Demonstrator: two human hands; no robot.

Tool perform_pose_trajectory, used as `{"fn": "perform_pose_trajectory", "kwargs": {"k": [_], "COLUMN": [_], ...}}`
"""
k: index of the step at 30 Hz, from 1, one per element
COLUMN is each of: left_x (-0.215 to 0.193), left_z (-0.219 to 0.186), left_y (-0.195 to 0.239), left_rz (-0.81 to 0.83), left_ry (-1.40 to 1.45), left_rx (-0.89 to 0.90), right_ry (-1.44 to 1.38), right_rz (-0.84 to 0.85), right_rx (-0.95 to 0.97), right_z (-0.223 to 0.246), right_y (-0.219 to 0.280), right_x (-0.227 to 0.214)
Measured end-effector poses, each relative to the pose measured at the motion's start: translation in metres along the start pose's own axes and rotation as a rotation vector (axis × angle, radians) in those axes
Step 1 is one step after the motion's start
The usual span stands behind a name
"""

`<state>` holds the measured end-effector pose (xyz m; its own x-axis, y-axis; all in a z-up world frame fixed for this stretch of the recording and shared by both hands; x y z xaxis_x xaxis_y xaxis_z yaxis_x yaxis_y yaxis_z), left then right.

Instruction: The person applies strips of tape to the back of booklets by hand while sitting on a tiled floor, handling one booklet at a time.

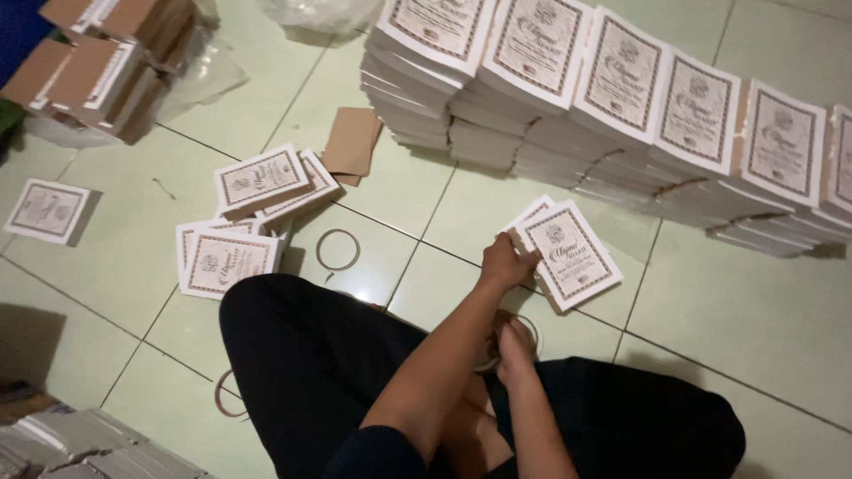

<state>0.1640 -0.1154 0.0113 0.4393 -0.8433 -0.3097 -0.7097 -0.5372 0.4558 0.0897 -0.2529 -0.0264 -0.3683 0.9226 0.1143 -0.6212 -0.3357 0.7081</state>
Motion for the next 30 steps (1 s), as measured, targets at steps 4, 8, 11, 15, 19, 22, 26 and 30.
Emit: {"fn": "perform_pose_trajectory", "kwargs": {"k": [4,8,11,15,19,22,26,30], "left_x": [-0.036,-0.08,-0.155,-0.324,-0.466,-0.493,-0.47,-0.473], "left_z": [-0.037,-0.023,0.03,0.041,0.076,0.124,0.143,0.162], "left_y": [0.041,0.043,0.008,0.048,0.12,0.171,0.194,0.194], "left_rz": [0.127,0.264,0.19,0.108,-0.27,-0.437,-0.501,-0.543], "left_ry": [-0.124,-0.41,-0.488,-0.49,-0.631,-0.489,-0.505,-0.502], "left_rx": [-0.005,0.069,0.136,0.149,-0.178,-0.282,-0.304,-0.382], "right_ry": [0.091,0.006,-0.007,0.001,-0.022,0.002,0.019,0.03], "right_rz": [0.023,0.087,0.105,0.108,0.133,0.137,0.117,0.083], "right_rx": [0.038,-0.007,-0.008,-0.019,-0.031,-0.025,-0.044,-0.069], "right_z": [0.011,0.006,0.017,0.017,0.006,0.011,0.018,0.003], "right_y": [0.011,0.004,0.017,0.02,0.001,0.005,0.014,-0.004], "right_x": [0.003,0.001,0.006,0.005,-0.001,0.004,0.01,-0.002]}}
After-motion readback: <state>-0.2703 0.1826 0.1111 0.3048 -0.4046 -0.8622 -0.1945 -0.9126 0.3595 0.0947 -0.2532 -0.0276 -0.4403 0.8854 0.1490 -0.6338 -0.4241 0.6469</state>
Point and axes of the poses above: each hand's wrist, its own y-axis away from the middle knuckle, its own x-axis out of the palm, z = x × y, the point moved 1 cm from there along -y, towards the middle knuckle, and after that the axes turned 7 degrees about z, right-handed, at the moved point
